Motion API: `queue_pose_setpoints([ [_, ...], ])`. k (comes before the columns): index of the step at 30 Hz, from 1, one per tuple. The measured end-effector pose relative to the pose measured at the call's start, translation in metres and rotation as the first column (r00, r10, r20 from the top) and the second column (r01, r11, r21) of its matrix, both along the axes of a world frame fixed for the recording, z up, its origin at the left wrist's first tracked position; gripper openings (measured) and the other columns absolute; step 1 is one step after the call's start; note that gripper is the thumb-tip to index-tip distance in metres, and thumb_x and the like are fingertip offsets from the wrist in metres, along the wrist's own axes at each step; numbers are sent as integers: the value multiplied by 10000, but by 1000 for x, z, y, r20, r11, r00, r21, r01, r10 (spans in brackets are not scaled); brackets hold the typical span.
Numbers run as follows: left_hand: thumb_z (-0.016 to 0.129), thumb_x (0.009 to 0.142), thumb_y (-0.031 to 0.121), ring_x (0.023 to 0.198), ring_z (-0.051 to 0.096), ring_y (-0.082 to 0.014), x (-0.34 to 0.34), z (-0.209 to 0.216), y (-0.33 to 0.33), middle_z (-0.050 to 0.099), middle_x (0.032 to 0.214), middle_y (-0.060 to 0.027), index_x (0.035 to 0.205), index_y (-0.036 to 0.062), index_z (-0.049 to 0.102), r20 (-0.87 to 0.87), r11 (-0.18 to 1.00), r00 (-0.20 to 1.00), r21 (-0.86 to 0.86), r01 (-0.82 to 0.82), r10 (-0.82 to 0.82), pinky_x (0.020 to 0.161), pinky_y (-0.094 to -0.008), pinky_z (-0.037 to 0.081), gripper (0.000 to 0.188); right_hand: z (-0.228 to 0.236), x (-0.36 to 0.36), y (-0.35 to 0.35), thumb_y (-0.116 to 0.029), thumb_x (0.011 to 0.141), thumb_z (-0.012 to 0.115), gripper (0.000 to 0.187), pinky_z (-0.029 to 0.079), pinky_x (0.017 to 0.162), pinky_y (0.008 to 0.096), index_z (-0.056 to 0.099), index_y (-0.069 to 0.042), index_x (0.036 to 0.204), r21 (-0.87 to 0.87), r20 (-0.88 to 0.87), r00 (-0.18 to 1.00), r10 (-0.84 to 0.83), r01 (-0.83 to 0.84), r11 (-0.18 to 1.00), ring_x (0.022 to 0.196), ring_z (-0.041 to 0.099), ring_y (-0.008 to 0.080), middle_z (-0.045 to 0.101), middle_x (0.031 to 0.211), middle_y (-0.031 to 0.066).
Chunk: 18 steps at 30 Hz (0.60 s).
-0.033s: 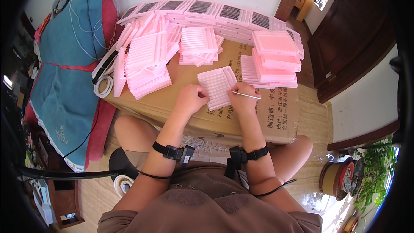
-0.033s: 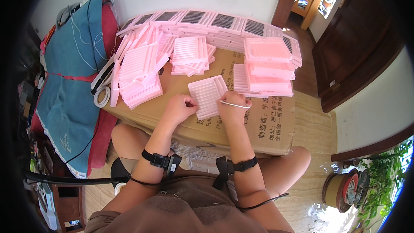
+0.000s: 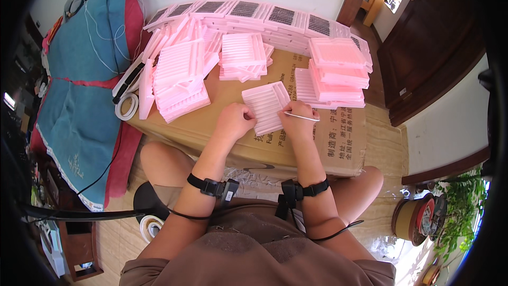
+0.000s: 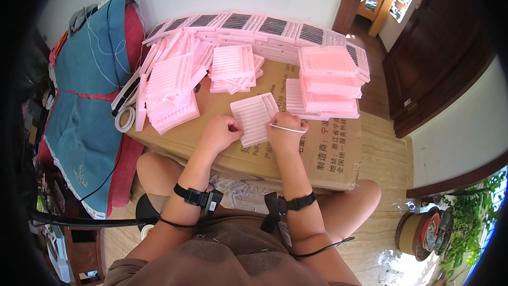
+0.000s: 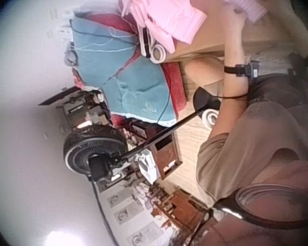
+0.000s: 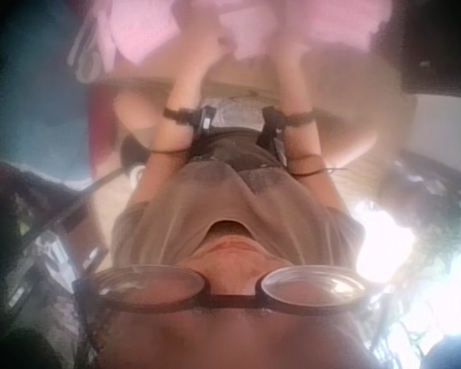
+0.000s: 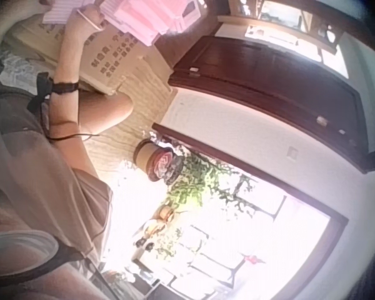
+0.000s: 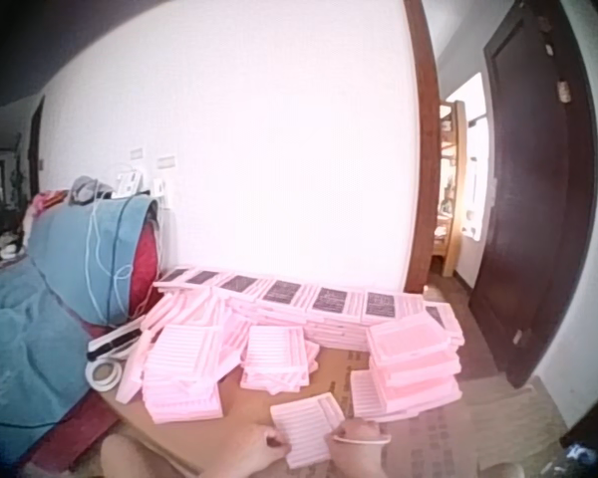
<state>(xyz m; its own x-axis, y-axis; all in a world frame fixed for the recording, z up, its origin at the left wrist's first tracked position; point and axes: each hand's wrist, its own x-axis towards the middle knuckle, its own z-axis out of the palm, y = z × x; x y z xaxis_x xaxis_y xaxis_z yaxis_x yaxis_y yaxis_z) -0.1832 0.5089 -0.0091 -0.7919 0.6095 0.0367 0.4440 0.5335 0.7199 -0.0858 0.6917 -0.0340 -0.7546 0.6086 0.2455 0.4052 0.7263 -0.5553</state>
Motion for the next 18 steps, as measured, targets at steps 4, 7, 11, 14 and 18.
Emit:
queue_pose_setpoints([
  [4,796,744,170,816,718,-266,-2,9,20,746,858,-123,834,58,763,-117,982,992,-184,35,-57,741,-383,564,147,1,-1,0,-195,735,777,97,400,920,566,691,-153,719,10,2,1000,3,-4,1000,948,644,313,697,871,56],
  [7,794,740,175,839,717,-281,0,9,48,747,874,-129,845,64,763,-65,975,995,-216,55,-70,762,-397,566,156,1,0,-1,-194,738,774,100,405,918,561,688,-145,724,37,-18,1000,3,-3,999,947,643,313,697,876,58],
  [11,806,735,179,804,722,-279,4,-4,68,745,841,-141,832,44,763,6,999,999,-29,44,-44,746,-395,569,171,2,4,-3,-205,750,777,104,435,864,514,705,-129,754,142,-84,996,2,10,990,927,656,311,708,864,63],
  [14,820,728,193,765,722,-281,4,-9,69,740,805,-150,802,30,757,34,999,999,23,24,-25,724,-391,569,190,5,12,1,-207,776,766,99,469,833,470,744,-119,816,99,-183,981,66,-48,994,923,663,312,715,856,74],
  [18,829,707,231,780,721,-307,8,-7,70,740,796,-147,771,67,763,54,1000,998,2,-29,29,745,-412,569,187,7,22,4,-199,819,747,126,499,814,432,785,-116,905,146,-377,919,118,-67,987,921,662,317,718,859,87],
])
